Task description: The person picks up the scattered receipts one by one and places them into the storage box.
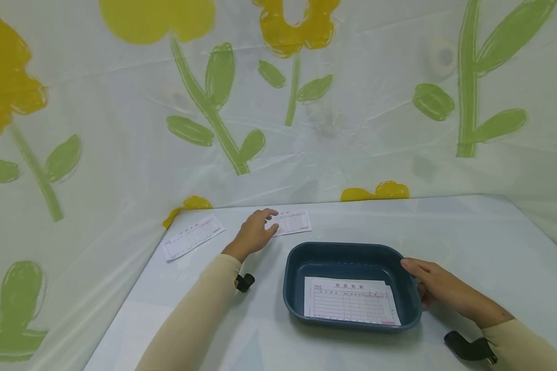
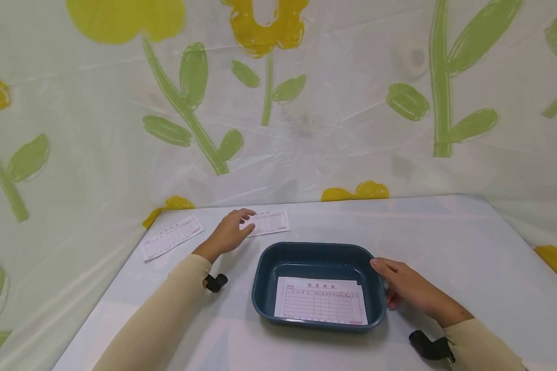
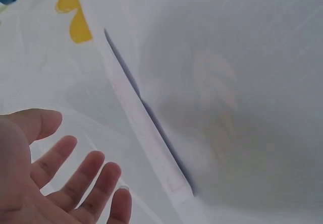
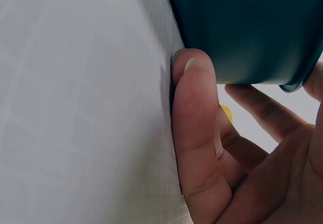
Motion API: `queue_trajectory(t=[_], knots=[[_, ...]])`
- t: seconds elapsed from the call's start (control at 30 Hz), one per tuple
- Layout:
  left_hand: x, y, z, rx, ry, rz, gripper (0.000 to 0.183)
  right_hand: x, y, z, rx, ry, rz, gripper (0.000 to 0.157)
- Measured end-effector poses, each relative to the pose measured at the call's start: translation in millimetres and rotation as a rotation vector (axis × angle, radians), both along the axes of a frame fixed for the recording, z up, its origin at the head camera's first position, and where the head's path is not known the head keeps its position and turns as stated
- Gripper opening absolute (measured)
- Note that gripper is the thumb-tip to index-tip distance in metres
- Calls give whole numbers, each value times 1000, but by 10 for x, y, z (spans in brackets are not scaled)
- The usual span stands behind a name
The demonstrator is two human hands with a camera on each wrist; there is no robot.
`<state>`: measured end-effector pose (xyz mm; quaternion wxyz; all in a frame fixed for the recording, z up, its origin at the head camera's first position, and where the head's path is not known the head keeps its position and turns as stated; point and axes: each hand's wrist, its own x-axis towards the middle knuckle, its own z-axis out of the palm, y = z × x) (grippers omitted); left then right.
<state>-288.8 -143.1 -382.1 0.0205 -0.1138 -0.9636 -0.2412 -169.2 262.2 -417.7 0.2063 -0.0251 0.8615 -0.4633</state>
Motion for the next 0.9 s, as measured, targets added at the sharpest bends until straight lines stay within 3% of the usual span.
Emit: queue_trajectory(t=[0.47,0.9], knots=[[-213,-164,-99,-41,-120,146,48,1,-15,23,31,3,2,75],[-247,-221,-146,-129,-180,164,59,-1,-6,0,23,-3,2,75]])
